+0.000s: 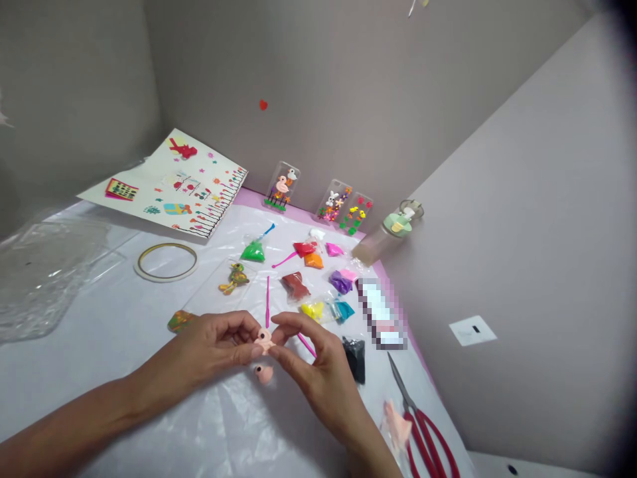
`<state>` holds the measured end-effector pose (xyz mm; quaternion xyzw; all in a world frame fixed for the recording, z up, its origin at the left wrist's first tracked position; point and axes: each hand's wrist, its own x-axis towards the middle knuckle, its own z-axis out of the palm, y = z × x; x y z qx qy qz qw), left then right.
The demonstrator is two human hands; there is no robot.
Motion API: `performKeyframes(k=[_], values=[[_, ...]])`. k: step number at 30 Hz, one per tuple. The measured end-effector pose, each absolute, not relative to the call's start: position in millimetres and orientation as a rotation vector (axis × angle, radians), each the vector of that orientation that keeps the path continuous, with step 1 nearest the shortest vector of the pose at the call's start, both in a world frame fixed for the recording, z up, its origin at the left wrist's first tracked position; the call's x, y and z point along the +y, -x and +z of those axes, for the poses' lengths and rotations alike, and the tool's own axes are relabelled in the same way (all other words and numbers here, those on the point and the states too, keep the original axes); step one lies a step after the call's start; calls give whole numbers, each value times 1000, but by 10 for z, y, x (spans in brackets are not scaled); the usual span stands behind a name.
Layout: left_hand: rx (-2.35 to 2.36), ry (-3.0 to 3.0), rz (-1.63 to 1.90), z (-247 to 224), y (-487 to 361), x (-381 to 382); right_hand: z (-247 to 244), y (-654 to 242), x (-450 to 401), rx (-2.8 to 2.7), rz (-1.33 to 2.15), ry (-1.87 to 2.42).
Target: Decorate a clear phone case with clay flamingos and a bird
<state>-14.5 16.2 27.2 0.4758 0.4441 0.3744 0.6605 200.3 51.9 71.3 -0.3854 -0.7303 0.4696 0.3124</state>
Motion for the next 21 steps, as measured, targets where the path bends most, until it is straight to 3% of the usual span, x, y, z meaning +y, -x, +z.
performKeyframes(k=[13,21], values=[[1088,-1088,852,385,128,151,715,-2023,572,-1748,1448,1009],[1173,-1064,911,447,133,140,769,-1996,528,-1815,1257,1067]])
